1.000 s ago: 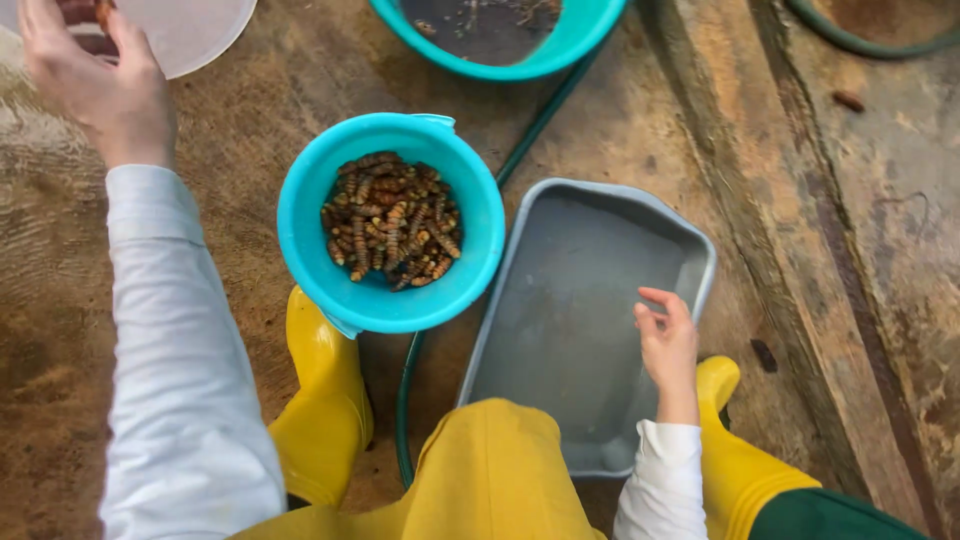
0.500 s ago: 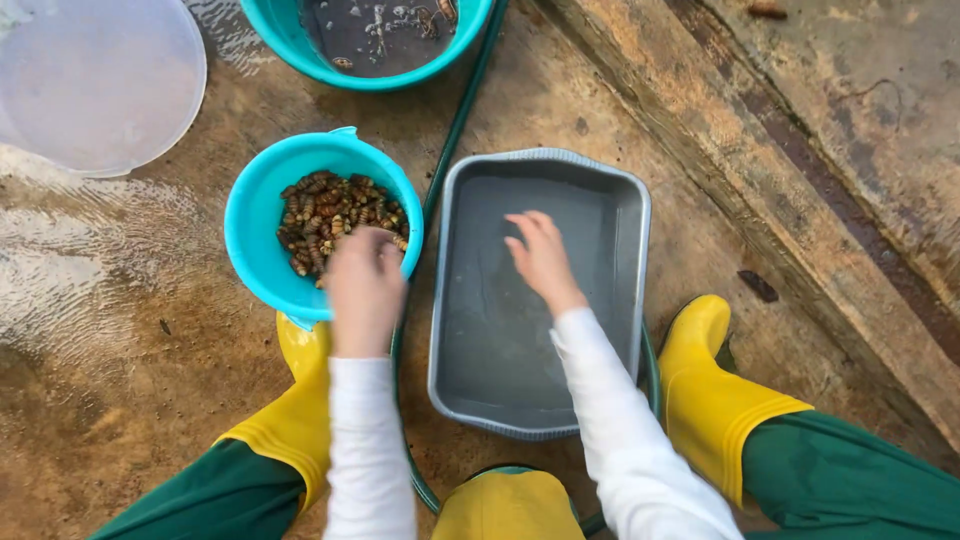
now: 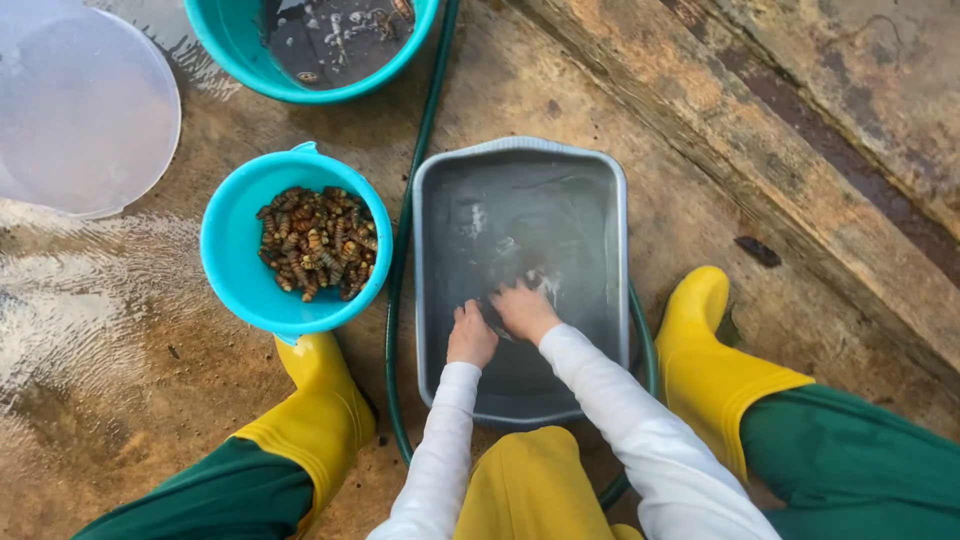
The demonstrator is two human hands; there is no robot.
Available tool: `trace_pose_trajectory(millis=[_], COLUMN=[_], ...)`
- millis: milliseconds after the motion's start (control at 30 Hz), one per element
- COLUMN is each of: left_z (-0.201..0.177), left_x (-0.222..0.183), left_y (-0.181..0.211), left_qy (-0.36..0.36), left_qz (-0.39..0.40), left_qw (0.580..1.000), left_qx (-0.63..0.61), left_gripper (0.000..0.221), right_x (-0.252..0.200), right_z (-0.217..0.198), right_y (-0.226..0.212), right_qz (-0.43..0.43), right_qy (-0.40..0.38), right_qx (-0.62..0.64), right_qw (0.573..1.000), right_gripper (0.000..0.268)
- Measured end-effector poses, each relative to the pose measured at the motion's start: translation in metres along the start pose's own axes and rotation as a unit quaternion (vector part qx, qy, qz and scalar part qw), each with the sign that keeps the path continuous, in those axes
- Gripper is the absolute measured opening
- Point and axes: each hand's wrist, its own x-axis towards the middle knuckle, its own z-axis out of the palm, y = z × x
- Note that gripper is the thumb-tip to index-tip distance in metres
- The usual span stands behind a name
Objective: Washing turmeric roots in a basin and bucket using water and manual scrubbing.
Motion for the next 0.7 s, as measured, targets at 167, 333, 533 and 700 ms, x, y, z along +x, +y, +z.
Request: trace_pose_trajectory(millis=[167, 333, 533, 700], left_z=[0.023, 0.111, 0.081, 0.051], left_x=[-0.015, -0.002, -0.039, -0.059], left_y=[-0.006, -0.081, -0.060, -0.034], left_qy=[-0.051, -0.087, -0.119, -0.109], left_qz=[0.012, 0.098, 0.113, 0.097], left_qw=[0.999, 0.991, 0.983, 0.982], left_qx=[-0.001, 0.001, 0.081, 0.123], left_gripper=[0.065, 0.055, 0.052, 0.055], right_x=[-0.031, -0.061, -0.090, -0.112], right_z=[0.097, 0.145, 0.082, 0.036], right_y=[-0.002, -0.010, -0.024, -0.025], right_qz=[0.186, 0.270, 0.193, 0.187], right_qy=[-0.067, -0.060, -0.073, 0.030], right_qx=[0.097, 0.170, 0.102, 0.182], right_qw=[0.976, 0.946, 0.973, 0.965], right_gripper=[0.032, 0.043, 0.026, 0.020])
